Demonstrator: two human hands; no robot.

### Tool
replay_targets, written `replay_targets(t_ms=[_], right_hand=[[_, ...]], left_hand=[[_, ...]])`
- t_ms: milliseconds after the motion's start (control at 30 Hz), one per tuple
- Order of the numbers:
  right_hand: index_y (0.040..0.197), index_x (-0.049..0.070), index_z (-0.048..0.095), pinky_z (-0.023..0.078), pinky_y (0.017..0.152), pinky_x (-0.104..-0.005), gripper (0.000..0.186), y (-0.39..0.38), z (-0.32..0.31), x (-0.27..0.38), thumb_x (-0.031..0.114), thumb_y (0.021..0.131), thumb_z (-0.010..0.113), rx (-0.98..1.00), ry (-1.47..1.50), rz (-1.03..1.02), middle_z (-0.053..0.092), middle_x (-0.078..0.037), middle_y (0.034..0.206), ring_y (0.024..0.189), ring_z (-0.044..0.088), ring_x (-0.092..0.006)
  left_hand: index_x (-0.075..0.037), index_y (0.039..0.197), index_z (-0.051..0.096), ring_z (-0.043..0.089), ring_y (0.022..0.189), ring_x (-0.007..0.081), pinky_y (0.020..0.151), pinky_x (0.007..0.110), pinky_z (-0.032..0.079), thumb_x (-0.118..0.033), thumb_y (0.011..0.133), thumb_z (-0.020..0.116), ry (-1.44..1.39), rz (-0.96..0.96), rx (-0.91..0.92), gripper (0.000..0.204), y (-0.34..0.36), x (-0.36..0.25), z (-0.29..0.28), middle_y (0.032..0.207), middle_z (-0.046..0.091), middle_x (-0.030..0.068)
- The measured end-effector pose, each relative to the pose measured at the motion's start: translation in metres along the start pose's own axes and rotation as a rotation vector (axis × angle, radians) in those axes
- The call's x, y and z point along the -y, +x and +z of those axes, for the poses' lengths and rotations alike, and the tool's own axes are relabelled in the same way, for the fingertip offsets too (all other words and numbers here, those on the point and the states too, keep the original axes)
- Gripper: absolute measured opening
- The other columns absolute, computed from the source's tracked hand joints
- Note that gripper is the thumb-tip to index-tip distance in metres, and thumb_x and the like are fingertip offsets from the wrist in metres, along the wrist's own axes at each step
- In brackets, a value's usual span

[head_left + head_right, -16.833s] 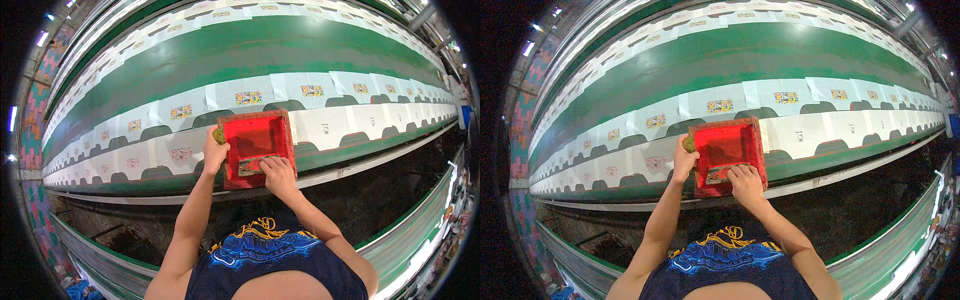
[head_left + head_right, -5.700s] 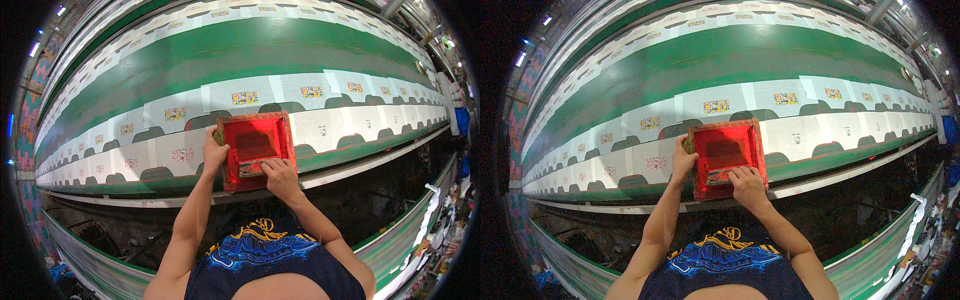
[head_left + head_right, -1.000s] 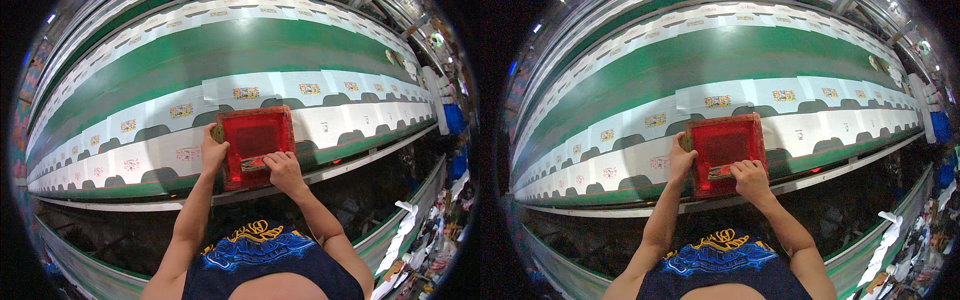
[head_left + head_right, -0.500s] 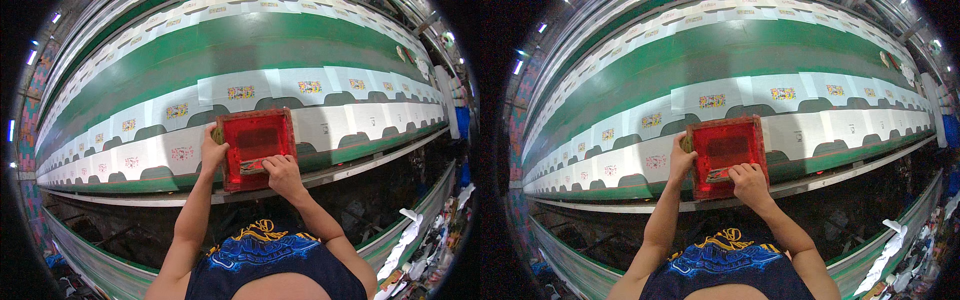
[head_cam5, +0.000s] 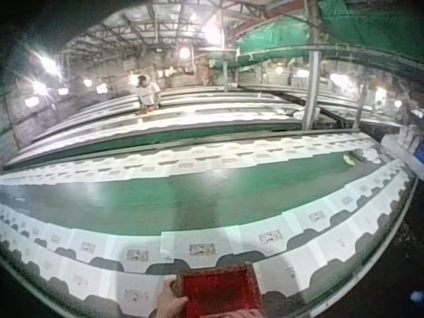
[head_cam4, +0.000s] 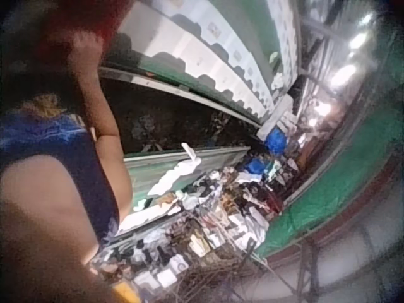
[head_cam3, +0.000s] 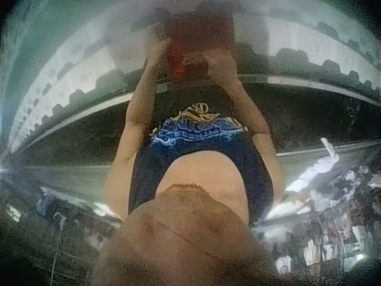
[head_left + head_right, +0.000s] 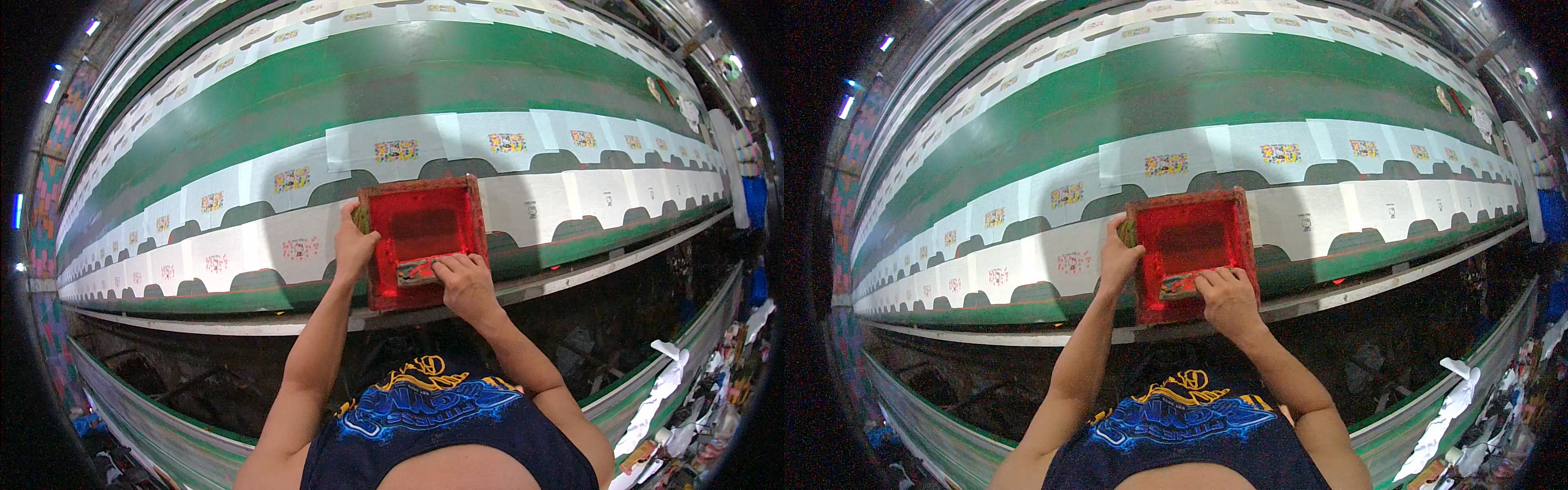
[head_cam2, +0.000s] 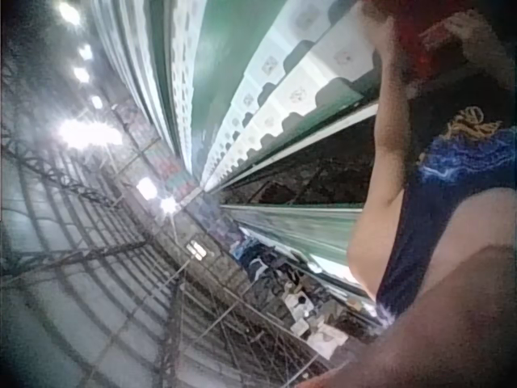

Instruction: The person uses a squeegee to spread red ink across a screen printing frame held over a conveyor belt of white fabric panels. The person repeatedly wipes the screen surface with a cloth between passes.

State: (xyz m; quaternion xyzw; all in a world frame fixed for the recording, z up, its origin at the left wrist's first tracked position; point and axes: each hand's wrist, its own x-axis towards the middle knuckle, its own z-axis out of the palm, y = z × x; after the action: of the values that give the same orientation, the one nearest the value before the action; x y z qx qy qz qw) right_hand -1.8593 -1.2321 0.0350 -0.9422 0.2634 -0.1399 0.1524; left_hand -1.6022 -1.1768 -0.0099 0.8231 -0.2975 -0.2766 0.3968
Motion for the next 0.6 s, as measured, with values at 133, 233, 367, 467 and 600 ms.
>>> replay_targets(t_ms=[133,233,367,467,600], right_hand=[[0.094,0.010,0.069,0.050,0.087,-0.0442,0.016,0.006,-0.010,-0.011,0.010,0.078,0.065,0.111,0.037,-0.034,0.072,-0.006,0.096,0.095,0.069,-0.0259],[0.091,0.010,0.070,0.050,0.084,-0.0449,0.014,0.037,-0.011,-0.024,0.009,0.078,0.065,-0.013,0.027,-0.065,0.072,-0.006,0.092,0.093,0.069,-0.0273],[0.092,0.010,0.071,0.050,0.082,-0.0457,0.017,0.096,0.000,-0.047,0.005,0.078,0.064,-0.039,-0.020,-0.050,0.073,-0.008,0.092,0.093,0.069,-0.0290],[0.095,0.009,0.071,0.050,0.083,-0.0450,0.020,0.100,0.010,-0.050,0.003,0.077,0.065,0.031,-0.032,-0.001,0.074,-0.008,0.096,0.095,0.069,-0.0285],[0.088,0.010,0.068,0.050,0.081,-0.0451,0.012,0.053,0.018,-0.029,0.008,0.076,0.065,-0.138,-0.053,-0.094,0.071,-0.005,0.091,0.093,0.069,-0.0274]], left_hand=[[-0.015,0.142,0.045,0.071,0.107,0.0452,0.094,0.049,0.055,-0.012,0.073,0.076,0.051,-0.009,-0.015,0.076,0.004,0.010,0.003,0.109,0.074,0.0254],[-0.016,0.142,0.045,0.070,0.107,0.0469,0.093,0.051,0.055,-0.013,0.073,0.077,0.080,0.000,-0.018,0.076,0.007,0.014,0.007,0.110,0.073,0.0265],[-0.017,0.142,0.045,0.070,0.106,0.0479,0.093,0.053,0.054,-0.013,0.073,0.077,0.109,0.009,-0.029,0.076,0.008,0.013,0.007,0.111,0.073,0.0269],[-0.017,0.143,0.044,0.069,0.106,0.0486,0.093,0.053,0.054,-0.013,0.073,0.076,0.098,0.015,-0.015,0.077,0.008,0.015,0.008,0.111,0.073,0.0266],[-0.017,0.143,0.043,0.069,0.106,0.0499,0.093,0.054,0.054,-0.012,0.073,0.076,0.053,0.049,-0.016,0.077,0.006,0.017,0.007,0.110,0.072,0.0264]])
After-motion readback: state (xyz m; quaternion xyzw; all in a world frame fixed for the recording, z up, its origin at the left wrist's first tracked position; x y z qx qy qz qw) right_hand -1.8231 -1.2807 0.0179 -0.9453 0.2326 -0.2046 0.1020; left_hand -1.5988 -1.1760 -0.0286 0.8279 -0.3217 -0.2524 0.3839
